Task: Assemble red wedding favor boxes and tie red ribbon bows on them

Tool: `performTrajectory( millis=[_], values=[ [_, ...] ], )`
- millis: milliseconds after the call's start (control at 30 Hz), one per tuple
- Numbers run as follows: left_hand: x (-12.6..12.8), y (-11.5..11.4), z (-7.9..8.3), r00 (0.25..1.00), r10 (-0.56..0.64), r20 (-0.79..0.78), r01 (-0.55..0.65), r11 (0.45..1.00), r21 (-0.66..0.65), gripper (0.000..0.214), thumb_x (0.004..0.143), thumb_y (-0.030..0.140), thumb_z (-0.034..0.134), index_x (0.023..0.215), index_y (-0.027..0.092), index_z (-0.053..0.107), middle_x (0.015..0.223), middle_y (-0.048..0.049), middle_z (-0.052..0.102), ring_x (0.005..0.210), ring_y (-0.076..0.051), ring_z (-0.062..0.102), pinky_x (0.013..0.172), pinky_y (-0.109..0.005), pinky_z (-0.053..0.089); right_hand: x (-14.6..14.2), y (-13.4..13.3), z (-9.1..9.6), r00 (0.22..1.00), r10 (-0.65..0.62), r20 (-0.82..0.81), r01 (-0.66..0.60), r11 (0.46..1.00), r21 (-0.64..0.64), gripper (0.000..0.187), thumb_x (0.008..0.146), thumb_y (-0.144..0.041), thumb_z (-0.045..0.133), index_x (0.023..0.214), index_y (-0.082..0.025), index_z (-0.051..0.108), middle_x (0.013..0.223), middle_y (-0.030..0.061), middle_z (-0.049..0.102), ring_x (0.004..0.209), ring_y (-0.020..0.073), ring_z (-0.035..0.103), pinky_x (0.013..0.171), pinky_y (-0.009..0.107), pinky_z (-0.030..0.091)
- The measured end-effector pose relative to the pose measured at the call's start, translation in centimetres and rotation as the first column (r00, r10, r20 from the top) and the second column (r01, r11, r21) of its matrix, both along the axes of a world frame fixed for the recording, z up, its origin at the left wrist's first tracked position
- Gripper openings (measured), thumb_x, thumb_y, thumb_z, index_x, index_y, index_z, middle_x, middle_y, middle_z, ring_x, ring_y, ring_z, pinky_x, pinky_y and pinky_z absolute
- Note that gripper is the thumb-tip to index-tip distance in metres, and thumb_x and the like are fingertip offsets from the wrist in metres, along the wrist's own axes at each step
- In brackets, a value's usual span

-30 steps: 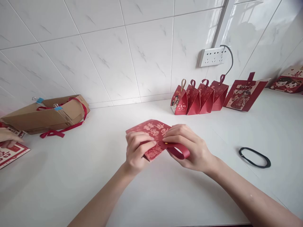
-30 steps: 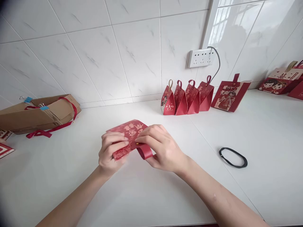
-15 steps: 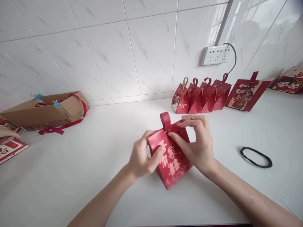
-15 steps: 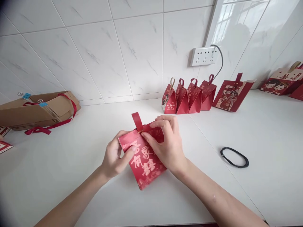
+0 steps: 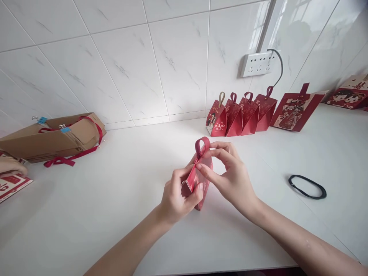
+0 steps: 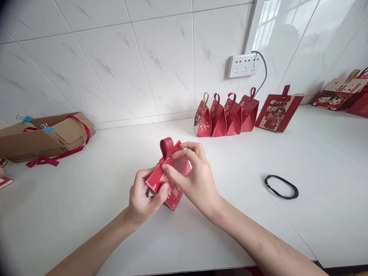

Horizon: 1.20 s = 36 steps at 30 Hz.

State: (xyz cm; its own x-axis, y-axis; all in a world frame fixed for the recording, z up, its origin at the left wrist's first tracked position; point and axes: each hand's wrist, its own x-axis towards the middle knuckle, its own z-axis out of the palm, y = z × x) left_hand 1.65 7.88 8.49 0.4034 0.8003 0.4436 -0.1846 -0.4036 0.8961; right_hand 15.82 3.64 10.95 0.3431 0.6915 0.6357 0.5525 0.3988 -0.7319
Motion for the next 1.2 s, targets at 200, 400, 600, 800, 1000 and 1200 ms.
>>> performTrajectory(
  millis=[200, 400, 600, 800, 1000, 1200],
  values=[
    [0.0, -0.2, 0.0, 0.999, 0.042, -0.032, -0.037, 0.988, 0.149, 0.031, 0.067, 0.013, 0.072, 0.092, 0.025, 0.057, 0.067, 0.0035, 0.064, 0.052, -0.012, 0.056, 0.052, -0.025, 0.043, -0.2, 0.1, 0.0, 0.964, 0.127, -0.232, -0.142, 0.989, -0.051, 0.016, 0.073, -0.036, 0.072, 0.08, -0.022, 0.066, 0.104, 0.0072, 0.053, 0.107, 0.0238, 0.056, 0.094, 0.047, 0.051],
    [0.0, -0.1, 0.1, 0.996, 0.065, -0.058, -0.046, 0.956, 0.289, 0.038, 0.069, 0.006, 0.068, 0.098, 0.026, 0.055, 0.067, 0.0048, 0.065, 0.054, -0.012, 0.059, 0.052, -0.023, 0.044, -0.1, 0.3, -0.1, 0.948, 0.173, -0.268, -0.193, 0.98, -0.05, 0.011, 0.073, -0.028, 0.071, 0.079, -0.022, 0.064, 0.102, 0.0063, 0.052, 0.107, 0.0227, 0.054, 0.097, 0.048, 0.047],
    [-0.3, 0.1, -0.4, 0.993, 0.107, -0.051, -0.09, 0.962, 0.257, 0.04, 0.064, 0.01, 0.074, 0.099, 0.025, 0.062, 0.076, 0.0002, 0.066, 0.062, -0.015, 0.06, 0.062, -0.028, 0.048, 0.3, 0.3, 0.3, 0.911, 0.237, -0.339, -0.285, 0.953, -0.099, 0.016, 0.072, -0.029, 0.071, 0.066, -0.02, 0.06, 0.102, 0.0067, 0.053, 0.102, 0.0228, 0.057, 0.093, 0.047, 0.049],
    [-0.1, 0.3, -0.5, 0.989, 0.126, -0.075, -0.088, 0.92, 0.381, 0.039, 0.069, 0.013, 0.071, 0.104, 0.024, 0.059, 0.077, -0.001, 0.067, 0.067, -0.017, 0.064, 0.065, -0.029, 0.053, 0.3, 0.3, 0.3, 0.89, 0.279, -0.36, -0.309, 0.951, -0.029, 0.016, 0.073, -0.025, 0.069, 0.071, -0.021, 0.054, 0.094, 0.0037, 0.053, 0.095, 0.0187, 0.058, 0.093, 0.044, 0.049],
    [0.2, 0.9, -0.4, 0.982, 0.182, -0.049, -0.106, 0.747, 0.656, 0.042, 0.075, 0.015, 0.064, 0.115, 0.021, 0.049, 0.089, -0.0048, 0.068, 0.063, -0.012, 0.063, 0.054, -0.022, 0.054, 0.3, 0.2, 0.4, 0.912, 0.239, -0.333, -0.285, 0.954, -0.097, 0.008, 0.076, -0.027, 0.067, 0.08, -0.023, 0.062, 0.099, 0.0044, 0.053, 0.103, 0.0201, 0.055, 0.096, 0.043, 0.047],
    [0.1, 1.1, -0.5, 0.981, 0.189, -0.042, -0.107, 0.708, 0.698, 0.04, 0.077, 0.018, 0.063, 0.114, 0.019, 0.049, 0.102, -0.0099, 0.068, 0.083, -0.018, 0.068, 0.067, -0.027, 0.059, 0.2, 0.1, 0.4, 0.917, 0.23, -0.325, -0.267, 0.961, -0.073, 0.003, 0.074, -0.022, 0.067, 0.075, -0.023, 0.063, 0.099, 0.0042, 0.054, 0.106, 0.0213, 0.054, 0.093, 0.043, 0.049]
  ],
)
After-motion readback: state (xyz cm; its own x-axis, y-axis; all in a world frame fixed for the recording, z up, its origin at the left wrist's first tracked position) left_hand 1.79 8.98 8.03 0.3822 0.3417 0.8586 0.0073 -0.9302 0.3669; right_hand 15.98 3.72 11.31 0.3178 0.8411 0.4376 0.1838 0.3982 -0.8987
